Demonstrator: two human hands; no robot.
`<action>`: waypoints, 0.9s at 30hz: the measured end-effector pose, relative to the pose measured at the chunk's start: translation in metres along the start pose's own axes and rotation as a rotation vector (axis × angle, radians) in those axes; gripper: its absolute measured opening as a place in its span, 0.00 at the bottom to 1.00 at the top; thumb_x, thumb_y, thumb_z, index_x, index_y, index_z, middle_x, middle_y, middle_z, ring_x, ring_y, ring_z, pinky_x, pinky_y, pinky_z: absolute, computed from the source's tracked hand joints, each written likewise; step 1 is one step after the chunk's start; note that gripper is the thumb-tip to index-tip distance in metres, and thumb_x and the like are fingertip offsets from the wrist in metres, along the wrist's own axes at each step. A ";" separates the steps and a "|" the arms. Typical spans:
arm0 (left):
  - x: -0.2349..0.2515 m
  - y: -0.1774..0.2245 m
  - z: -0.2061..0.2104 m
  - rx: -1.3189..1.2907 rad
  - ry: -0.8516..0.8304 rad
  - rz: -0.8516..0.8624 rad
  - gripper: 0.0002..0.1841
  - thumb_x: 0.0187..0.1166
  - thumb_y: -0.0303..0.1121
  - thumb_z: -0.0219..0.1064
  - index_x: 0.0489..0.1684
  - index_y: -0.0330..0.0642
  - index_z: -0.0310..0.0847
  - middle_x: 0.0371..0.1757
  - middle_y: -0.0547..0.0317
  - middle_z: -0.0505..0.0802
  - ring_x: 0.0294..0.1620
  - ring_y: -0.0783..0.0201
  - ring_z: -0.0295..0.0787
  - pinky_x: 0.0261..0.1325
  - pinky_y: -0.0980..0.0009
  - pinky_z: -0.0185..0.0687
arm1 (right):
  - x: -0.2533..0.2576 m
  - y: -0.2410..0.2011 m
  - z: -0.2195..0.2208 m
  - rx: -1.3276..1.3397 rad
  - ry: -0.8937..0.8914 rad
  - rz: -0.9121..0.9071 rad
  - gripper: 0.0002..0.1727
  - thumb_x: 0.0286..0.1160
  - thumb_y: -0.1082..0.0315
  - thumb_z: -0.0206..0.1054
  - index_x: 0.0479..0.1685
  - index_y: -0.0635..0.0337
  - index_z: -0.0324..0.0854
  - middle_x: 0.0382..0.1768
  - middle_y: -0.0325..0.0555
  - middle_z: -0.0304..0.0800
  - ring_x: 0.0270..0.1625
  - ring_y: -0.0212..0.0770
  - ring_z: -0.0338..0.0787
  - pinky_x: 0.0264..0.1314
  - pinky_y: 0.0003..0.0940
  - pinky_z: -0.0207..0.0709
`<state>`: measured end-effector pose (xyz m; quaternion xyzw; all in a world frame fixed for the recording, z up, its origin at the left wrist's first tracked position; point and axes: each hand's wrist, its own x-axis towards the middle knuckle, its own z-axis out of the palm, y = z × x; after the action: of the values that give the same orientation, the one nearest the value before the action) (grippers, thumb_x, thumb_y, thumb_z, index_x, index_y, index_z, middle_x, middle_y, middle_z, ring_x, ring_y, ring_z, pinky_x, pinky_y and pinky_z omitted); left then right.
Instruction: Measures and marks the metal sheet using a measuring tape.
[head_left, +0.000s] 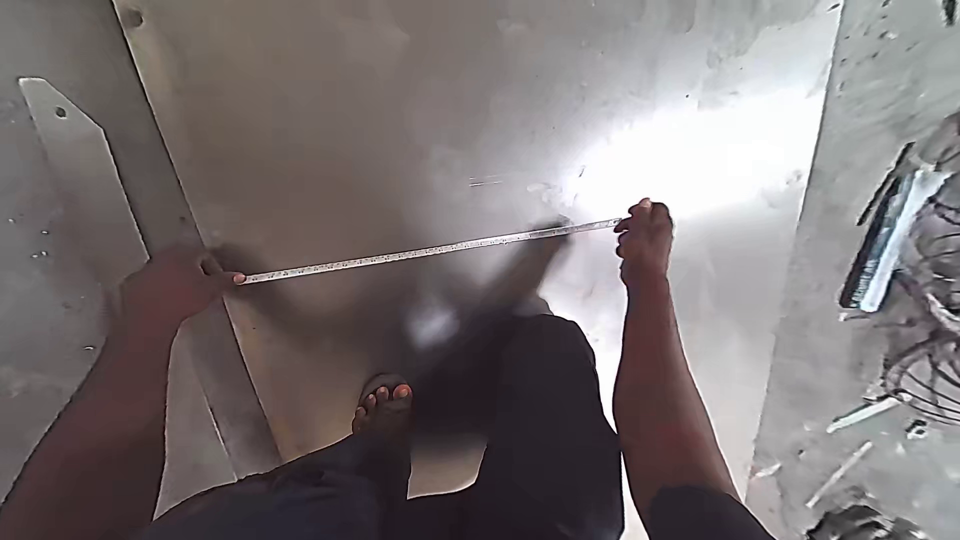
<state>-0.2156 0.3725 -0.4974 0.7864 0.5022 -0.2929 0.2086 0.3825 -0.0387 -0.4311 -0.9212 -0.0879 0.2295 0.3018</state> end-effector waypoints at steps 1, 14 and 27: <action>-0.001 0.002 0.000 -0.001 -0.001 -0.002 0.21 0.77 0.52 0.74 0.31 0.40 0.84 0.41 0.32 0.89 0.48 0.28 0.87 0.42 0.20 0.76 | -0.015 -0.018 0.010 -0.045 -0.103 -0.090 0.25 0.95 0.53 0.41 0.63 0.62 0.77 0.33 0.42 0.82 0.28 0.35 0.76 0.33 0.38 0.73; -0.009 0.015 -0.009 -0.004 -0.035 -0.048 0.26 0.78 0.57 0.72 0.42 0.37 0.86 0.47 0.27 0.89 0.55 0.24 0.86 0.48 0.17 0.75 | -0.074 -0.113 0.156 -1.011 -0.754 -0.561 0.16 0.88 0.55 0.57 0.50 0.54 0.86 0.48 0.56 0.93 0.54 0.62 0.93 0.48 0.68 0.83; 0.003 0.008 0.002 -0.024 -0.041 -0.112 0.28 0.76 0.60 0.72 0.44 0.39 0.85 0.45 0.25 0.89 0.52 0.21 0.86 0.45 0.15 0.73 | -0.058 -0.124 0.168 -1.123 -0.838 -0.641 0.18 0.85 0.51 0.61 0.40 0.55 0.87 0.41 0.55 0.92 0.49 0.60 0.93 0.46 0.68 0.84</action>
<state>-0.2077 0.3699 -0.5003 0.7482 0.5446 -0.3144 0.2114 0.2488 0.1302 -0.4554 -0.7019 -0.5608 0.3813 -0.2178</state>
